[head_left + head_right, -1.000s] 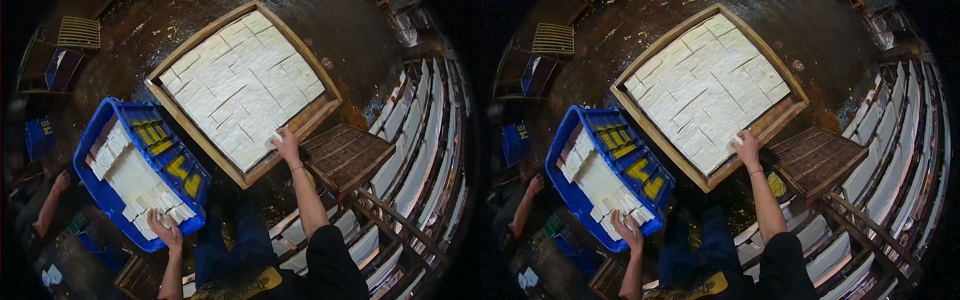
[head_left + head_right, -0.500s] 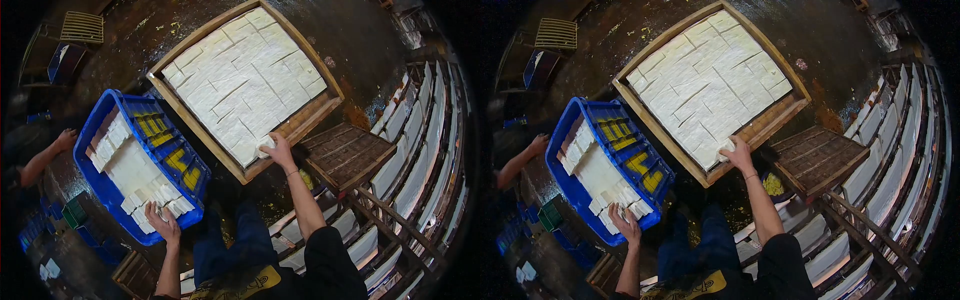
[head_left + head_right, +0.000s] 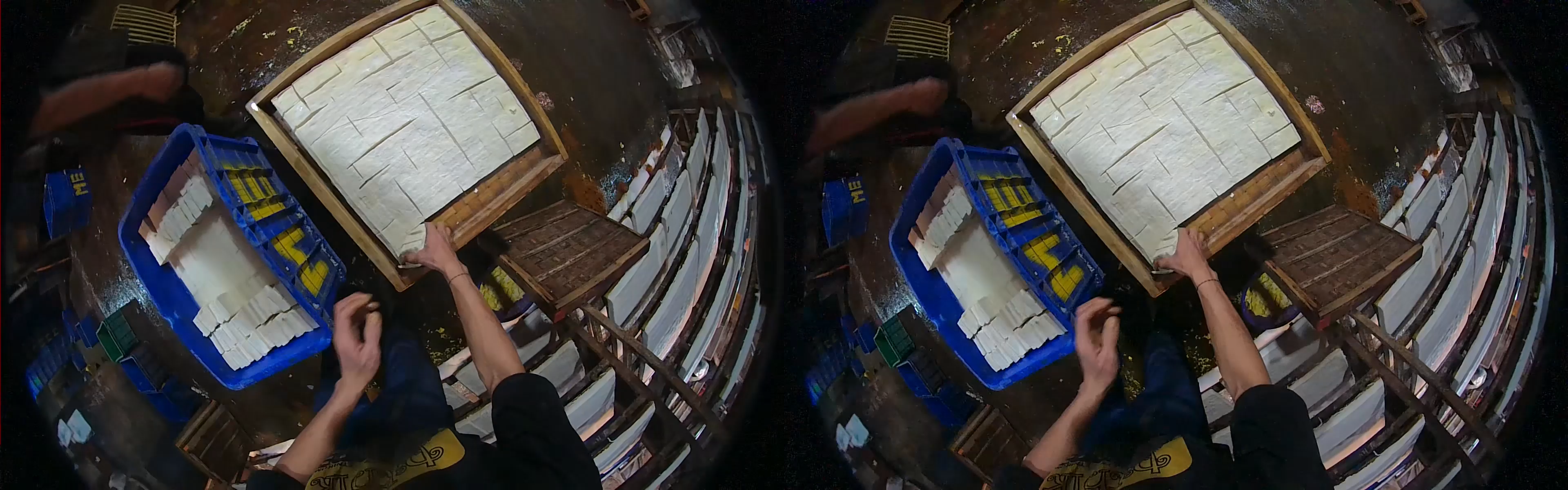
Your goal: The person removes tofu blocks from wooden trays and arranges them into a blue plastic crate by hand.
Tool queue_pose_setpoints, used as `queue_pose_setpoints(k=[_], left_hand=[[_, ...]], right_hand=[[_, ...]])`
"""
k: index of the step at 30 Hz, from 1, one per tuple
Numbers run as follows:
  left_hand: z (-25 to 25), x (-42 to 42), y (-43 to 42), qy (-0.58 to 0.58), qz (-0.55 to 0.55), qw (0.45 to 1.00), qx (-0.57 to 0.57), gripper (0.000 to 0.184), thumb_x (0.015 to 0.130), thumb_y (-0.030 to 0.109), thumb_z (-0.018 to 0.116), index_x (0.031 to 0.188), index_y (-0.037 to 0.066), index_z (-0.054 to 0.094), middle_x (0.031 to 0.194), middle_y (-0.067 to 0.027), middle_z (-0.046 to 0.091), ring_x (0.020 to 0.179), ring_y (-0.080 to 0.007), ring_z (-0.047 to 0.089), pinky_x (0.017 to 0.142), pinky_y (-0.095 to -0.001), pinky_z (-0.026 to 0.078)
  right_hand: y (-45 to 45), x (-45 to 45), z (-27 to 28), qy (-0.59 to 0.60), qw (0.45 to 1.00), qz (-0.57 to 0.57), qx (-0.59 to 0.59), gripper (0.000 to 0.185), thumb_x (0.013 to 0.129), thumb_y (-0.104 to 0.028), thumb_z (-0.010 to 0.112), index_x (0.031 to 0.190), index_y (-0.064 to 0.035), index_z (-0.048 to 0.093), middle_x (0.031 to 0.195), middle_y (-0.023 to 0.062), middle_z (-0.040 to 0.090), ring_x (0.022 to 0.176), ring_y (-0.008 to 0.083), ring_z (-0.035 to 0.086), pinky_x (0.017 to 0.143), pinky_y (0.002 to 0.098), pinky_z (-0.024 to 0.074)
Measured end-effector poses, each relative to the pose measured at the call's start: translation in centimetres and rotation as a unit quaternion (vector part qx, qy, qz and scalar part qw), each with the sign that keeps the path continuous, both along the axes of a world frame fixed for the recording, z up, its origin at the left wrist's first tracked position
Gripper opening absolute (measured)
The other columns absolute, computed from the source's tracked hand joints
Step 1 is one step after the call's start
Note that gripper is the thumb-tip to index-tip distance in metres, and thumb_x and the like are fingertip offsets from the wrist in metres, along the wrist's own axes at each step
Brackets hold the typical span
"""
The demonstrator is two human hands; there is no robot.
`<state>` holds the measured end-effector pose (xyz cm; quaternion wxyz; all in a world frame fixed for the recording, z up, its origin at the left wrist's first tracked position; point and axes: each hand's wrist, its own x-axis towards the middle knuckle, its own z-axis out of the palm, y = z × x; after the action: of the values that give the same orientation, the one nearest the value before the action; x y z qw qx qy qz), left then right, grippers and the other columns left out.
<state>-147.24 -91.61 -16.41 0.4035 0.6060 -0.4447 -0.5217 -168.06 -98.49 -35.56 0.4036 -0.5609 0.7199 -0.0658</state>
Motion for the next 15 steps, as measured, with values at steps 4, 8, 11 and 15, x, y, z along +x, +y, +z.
queue_pose_setpoints(k=[4,8,11,15], left_hand=[[-4.6,-3.3,-0.8,0.150,0.064,0.945,0.284,0.040,0.097,0.021,0.052,0.133,0.006,0.043,0.130,-0.0088,0.048,0.112,-0.0181,0.054,0.090,-0.0312,0.046],[-7.3,-4.7,-2.0,0.315,0.176,0.869,0.338,0.052,0.098,0.040,0.045,0.140,0.010,0.037,0.134,-0.0093,0.047,0.118,-0.0207,0.050,0.096,-0.0379,0.044],[-9.5,-3.1,-1.5,0.501,0.144,0.784,0.335,0.042,0.097,0.032,0.045,0.131,0.007,0.046,0.114,-0.0101,0.062,0.097,-0.0238,0.063,0.084,-0.0380,0.053],[-6.6,-1.5,-0.8,0.527,0.205,0.752,0.338,0.038,0.092,0.028,0.048,0.123,0.006,0.054,0.106,-0.0120,0.065,0.091,-0.0270,0.065,0.078,-0.0405,0.055]], right_hand=[[-0.4,-1.6,2.1,-0.116,0.992,-0.018,0.042,0.073,0.054,-0.029,0.085,0.113,0.0026,0.054,0.107,0.0200,0.061,0.103,0.0317,0.059,0.090,0.0391,0.0479],[1.3,0.1,8.7,-0.324,0.942,-0.007,0.092,0.065,0.059,-0.028,0.086,0.110,0.0031,0.060,0.097,0.0143,0.068,0.091,0.0201,0.064,0.081,0.0319,0.0501],[0.7,1.3,10.8,-0.393,0.912,0.007,0.114,0.058,0.068,-0.029,0.082,0.112,0.0028,0.060,0.100,0.0168,0.067,0.093,0.0255,0.065,0.082,0.0353,0.0497],[1.8,3.2,3.2,-0.017,0.995,-0.079,-0.065,0.054,0.083,-0.031,0.068,0.122,0.0034,0.054,0.116,0.0208,0.062,0.112,0.0375,0.056,0.100,0.0479,0.0382]])
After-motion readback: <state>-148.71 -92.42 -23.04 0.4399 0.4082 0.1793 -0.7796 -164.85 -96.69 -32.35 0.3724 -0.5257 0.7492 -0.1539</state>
